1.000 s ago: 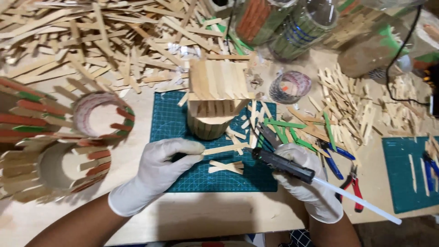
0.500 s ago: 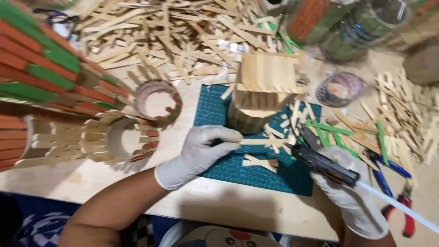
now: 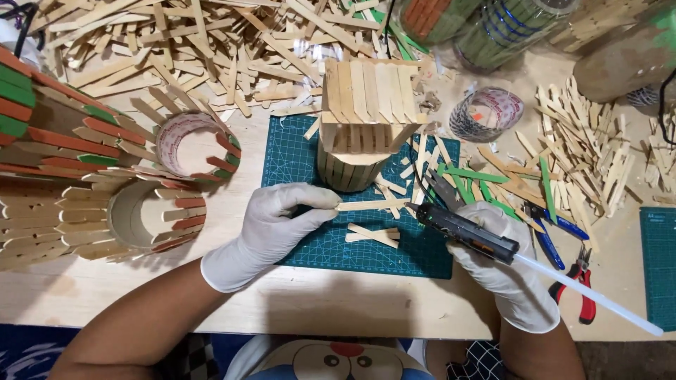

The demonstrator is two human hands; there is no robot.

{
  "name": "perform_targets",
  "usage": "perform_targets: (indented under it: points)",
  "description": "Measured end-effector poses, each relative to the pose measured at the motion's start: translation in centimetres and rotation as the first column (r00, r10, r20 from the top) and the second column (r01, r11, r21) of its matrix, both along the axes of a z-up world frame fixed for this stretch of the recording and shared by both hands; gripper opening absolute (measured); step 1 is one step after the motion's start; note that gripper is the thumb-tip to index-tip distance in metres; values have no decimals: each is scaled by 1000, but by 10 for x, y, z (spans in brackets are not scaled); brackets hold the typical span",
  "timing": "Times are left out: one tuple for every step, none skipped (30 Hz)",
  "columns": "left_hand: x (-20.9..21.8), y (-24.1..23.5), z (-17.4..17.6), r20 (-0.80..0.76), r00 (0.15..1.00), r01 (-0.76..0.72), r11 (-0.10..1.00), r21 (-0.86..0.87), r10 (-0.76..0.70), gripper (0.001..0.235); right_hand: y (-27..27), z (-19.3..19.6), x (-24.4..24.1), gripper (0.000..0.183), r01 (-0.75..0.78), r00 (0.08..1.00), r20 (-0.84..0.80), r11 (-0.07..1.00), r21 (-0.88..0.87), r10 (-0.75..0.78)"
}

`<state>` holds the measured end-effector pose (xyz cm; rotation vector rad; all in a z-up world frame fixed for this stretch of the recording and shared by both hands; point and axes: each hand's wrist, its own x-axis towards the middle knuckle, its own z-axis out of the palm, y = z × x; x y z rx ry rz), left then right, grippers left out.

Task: The person is constructing a small wooden structure by cutting popsicle sticks to the required length and gluing them in place.

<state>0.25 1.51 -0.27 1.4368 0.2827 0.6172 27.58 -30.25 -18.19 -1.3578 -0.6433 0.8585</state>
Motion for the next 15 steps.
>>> perform_targets:
  points:
    - [0,0,0,-8,1000,1,1000,-3,-1,21,-1,2,-1,18,4,1000,-16,1000,-6,-4]
    - [0,1,1,-16,1000,0,1000,-5,0,21,-2,5,-1,18,7,999,-32,1000,-12,-7]
    - [0,0,1,-17,1000,-2,1000,-6,2,21,-3,6,-1,18,9,999,-49,1000,-17,-10]
    - [0,1,1,-13,1000,2,1000,-10,-3,22,-3,8,-1,19,10,998,-65,1000,-22,-12]
    - [0,1,0,-8,1000,6,1000,-15,-7,23,-3,9,-2,19,12,997,-81,1000,-27,-14]
    - [0,0,0,-10,1000,5,1000,-14,-5,23,-3,10,-2,19,13,995,-98,999,-32,-16]
    - [0,0,1,-10,1000,2,1000,-16,-2,22,-4,11,-3,20,14,993,-114,999,-37,-18]
    - [0,0,0,-9,1000,0,1000,-19,0,22,-4,12,-4,20,17,991,-130,999,-42,-22]
    - [0,0,0,-11,1000,-1,1000,-19,1,22,-5,11,-4,20,19,989,-146,999,-47,-25]
    - [0,0,1,-15,1000,-3,1000,-11,3,22,-5,10,-5,20,22,986,-162,998,-52,-30]
    - [0,0,1,-20,1000,-5,1000,-3,5,22,-6,9,-6,21,25,983,-178,998,-58,-35]
    - [0,0,2,-21,1000,-5,1000,-2,5,22,-7,11,-6,21,28,980,-194,998,-63,-39]
    - [-1,0,2,-25,1000,-4,1000,-8,4,22,-8,12,-6,21,30,977,-209,997,-68,-44]
    - [-1,0,2,-30,1000,-3,1000,-13,3,22,-8,14,-6,22,33,973,-224,997,-73,-49]
    - [0,1,3,-30,1000,-4,1000,-13,3,22,14,58,-12,22,35,970,-238,996,-78,-53]
